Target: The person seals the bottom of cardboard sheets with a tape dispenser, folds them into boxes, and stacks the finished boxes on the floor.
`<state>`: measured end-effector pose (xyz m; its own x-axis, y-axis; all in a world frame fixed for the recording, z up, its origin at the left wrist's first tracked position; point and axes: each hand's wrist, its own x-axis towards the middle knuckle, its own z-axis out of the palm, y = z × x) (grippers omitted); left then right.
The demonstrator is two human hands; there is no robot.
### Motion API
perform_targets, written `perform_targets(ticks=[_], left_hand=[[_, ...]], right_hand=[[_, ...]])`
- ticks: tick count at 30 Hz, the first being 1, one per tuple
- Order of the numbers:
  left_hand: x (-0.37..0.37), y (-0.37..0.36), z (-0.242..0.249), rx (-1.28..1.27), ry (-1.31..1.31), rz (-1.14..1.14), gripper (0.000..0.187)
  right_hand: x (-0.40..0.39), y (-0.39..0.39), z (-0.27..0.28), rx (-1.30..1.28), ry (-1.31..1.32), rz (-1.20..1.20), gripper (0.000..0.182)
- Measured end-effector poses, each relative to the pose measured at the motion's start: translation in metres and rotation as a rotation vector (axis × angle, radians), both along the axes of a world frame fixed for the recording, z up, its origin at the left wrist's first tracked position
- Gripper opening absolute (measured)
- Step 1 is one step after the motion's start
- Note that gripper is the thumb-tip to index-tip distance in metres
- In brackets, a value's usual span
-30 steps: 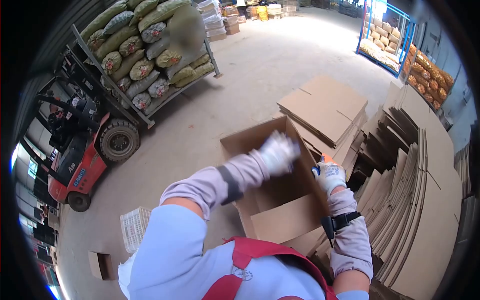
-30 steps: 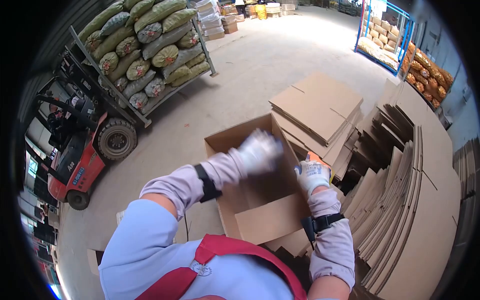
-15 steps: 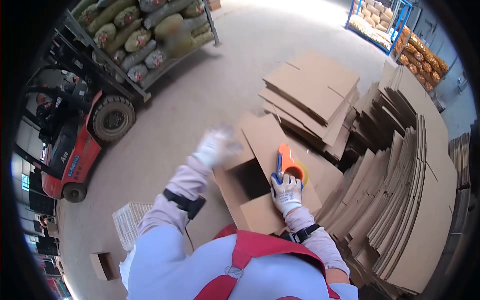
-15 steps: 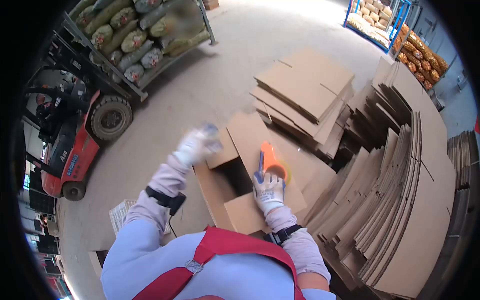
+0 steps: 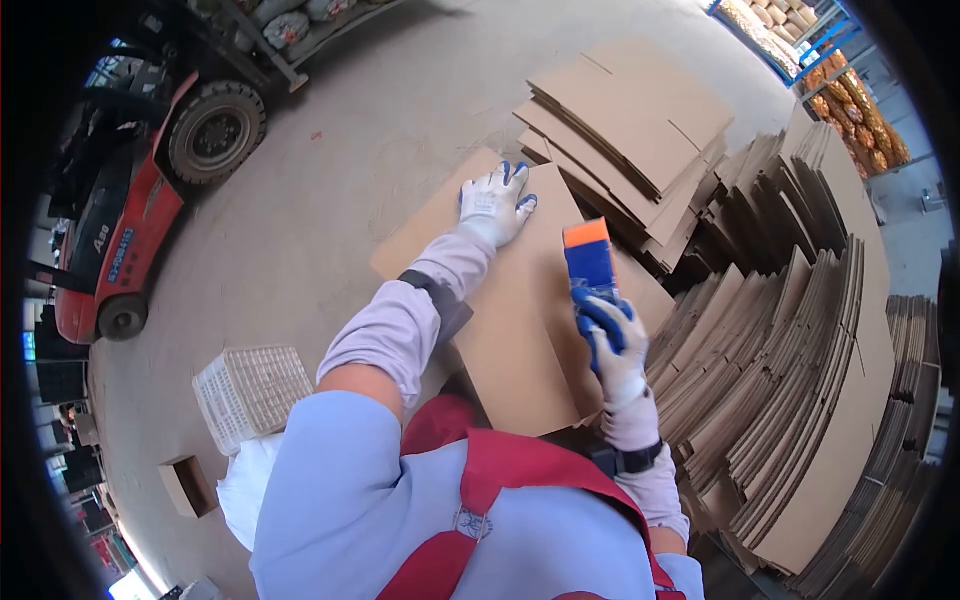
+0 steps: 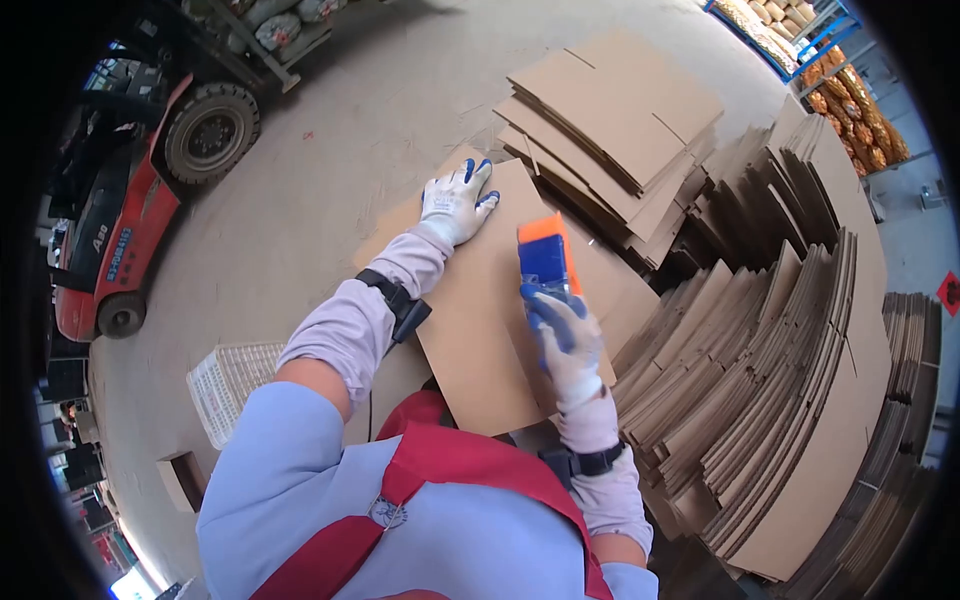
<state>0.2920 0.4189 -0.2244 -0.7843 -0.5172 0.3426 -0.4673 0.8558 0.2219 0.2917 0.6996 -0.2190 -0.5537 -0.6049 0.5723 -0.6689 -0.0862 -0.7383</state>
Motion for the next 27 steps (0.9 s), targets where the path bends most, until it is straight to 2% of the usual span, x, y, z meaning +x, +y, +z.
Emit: perform_targets(ticks=[2, 3, 4, 6, 8, 10, 12, 13, 14, 15, 16, 18, 22, 24, 25, 27], left_hand=[[0.001, 0.016, -0.027, -0.057, 0.065, 0.027, 0.059], [0.002, 0.024, -0.044, -0.081, 0.117, 0.041, 0.059], [-0.004, 0.029, -0.057, -0.109, 0.168, 0.057, 0.059], [-0.006, 0.033, -0.081, -0.172, 0.272, 0.022, 0.058], [0.001, 0.026, -0.094, 0.374, 0.480, -0.096, 0.051], [0.040, 0.041, -0.087, 0.665, 0.589, -0.072, 0.044], [0.065, 0.068, -0.068, 0.867, 0.935, -0.494, 0.040], [0.081, 0.076, -0.054, 0.378, 0.385, -0.291, 0.040], [0.085, 0.082, -0.066, 1.150, 0.294, -0.453, 0.039], [0.082, 0.098, -0.067, 1.330, 0.095, -0.403, 0.038], [0.079, 0.114, -0.069, 1.476, -0.122, -0.333, 0.038], [0.072, 0.137, -0.051, 1.133, -0.220, -0.445, 0.037], [0.071, 0.162, -0.039, 1.022, -0.110, -0.429, 0.032], [0.064, 0.153, -0.067, 1.659, 0.096, -0.618, 0.023], [0.056, 0.152, -0.076, 2.011, 0.213, -0.572, 0.021], [0.051, 0.156, -0.070, 2.056, 0.248, -0.499, 0.017]], right_hand=[[0.018, 0.027, 0.011, -0.102, -0.087, 0.193, 0.031], [0.021, 0.040, -0.003, -0.092, 0.039, 0.225, 0.030], [0.020, 0.045, -0.023, -0.145, 0.009, 0.298, 0.031], [0.016, 0.046, -0.064, 0.077, -0.170, 0.363, 0.030], [-0.008, 0.057, -0.131, 0.056, -0.133, 0.360, 0.028], [-0.016, 0.069, -0.156, 0.015, -0.088, 0.385, 0.027], [-0.017, 0.090, -0.146, 0.099, -0.137, 0.448, 0.029], [-0.019, 0.098, -0.146, 0.109, -0.125, 0.460, 0.029], [-0.016, 0.107, -0.147, 0.111, -0.136, 0.455, 0.028], [-0.016, 0.112, -0.148, 0.102, -0.141, 0.451, 0.028], [-0.019, 0.120, -0.152, 0.098, -0.135, 0.461, 0.028], [-0.034, 0.130, -0.146, 0.137, -0.151, 0.457, 0.028], [-0.047, 0.153, -0.140, 0.137, -0.173, 0.506, 0.027], [-0.056, 0.159, -0.129, 0.111, -0.135, 0.542, 0.026], [-0.063, 0.157, -0.119, 0.137, -0.146, 0.526, 0.025], [-0.073, 0.155, -0.109, 0.159, -0.156, 0.516, 0.025]])
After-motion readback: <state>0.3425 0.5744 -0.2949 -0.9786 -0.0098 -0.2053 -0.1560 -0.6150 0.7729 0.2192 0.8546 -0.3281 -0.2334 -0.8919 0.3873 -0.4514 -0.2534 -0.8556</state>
